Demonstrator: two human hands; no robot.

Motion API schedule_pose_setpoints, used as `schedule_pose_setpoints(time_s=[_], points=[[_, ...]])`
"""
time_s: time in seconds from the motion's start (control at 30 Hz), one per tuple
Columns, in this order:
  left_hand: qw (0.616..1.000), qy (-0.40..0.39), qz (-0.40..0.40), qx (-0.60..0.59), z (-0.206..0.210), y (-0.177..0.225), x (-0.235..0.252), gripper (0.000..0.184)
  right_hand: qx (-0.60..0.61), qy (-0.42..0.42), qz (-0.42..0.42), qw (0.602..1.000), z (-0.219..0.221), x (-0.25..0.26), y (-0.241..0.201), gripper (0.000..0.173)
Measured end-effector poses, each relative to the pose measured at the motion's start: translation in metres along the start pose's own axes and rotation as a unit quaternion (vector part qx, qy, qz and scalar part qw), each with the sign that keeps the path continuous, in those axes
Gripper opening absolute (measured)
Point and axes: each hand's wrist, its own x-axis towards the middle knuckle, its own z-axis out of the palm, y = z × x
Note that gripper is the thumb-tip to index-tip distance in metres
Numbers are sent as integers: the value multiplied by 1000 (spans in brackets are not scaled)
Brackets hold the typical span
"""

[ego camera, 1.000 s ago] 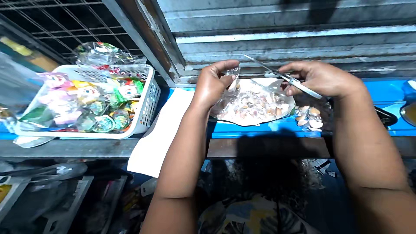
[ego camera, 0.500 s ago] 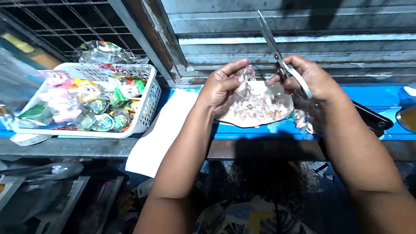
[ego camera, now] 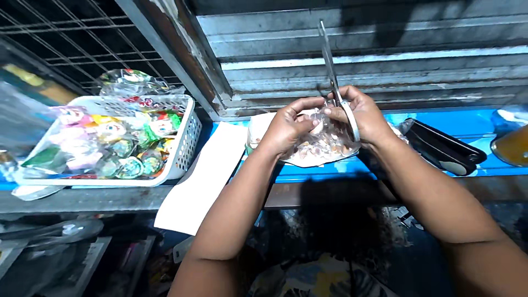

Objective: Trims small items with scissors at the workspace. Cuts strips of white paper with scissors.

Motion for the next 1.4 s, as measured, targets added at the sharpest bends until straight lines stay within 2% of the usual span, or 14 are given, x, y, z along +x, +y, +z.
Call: schedule_pose_setpoints(time_s=[0.17, 0.3, 0.4, 0.53, 0.57, 0.67, 0.77, 0.93, 1.03, 1.23, 1.4], points=[[998, -52, 30, 10, 0, 0, -2, 48, 92, 44, -12, 995, -1, 5, 3, 28], [991, -113, 38, 63, 0, 0, -4, 39, 147, 61, -44, 986, -7, 8, 4, 28], [993, -102, 39, 50, 2, -4, -3, 31, 126, 53, -71, 988, -9, 8, 4, 33], [997, -68, 30, 3, 3, 0, -1, 62, 48, -6, -99, 994, -4, 2, 4, 44], [997, -67, 31, -10, 2, 1, 0, 63, 28, -26, -110, 993, -3, 0, 4, 45], [997, -51, 51, -23, -3, -3, 1, 51, 7, -75, -123, 990, 0, -4, 6, 45], [997, 1, 76, 1, -6, -4, 1, 38, 6, -92, -112, 989, 3, -6, 5, 44], [990, 42, 131, 32, -6, -4, 0, 33, 2, -56, -94, 994, 1, -4, 5, 43], [985, 30, 152, 70, -3, 0, -2, 32, 27, -8, -77, 997, 3, -3, 3, 39], [983, -26, 147, 107, 2, 0, -5, 29, 88, 41, -108, 989, -2, 2, 3, 36], [988, -63, 121, 66, 7, -7, -4, 28, 78, 48, -130, 987, -4, 1, 0, 41]])
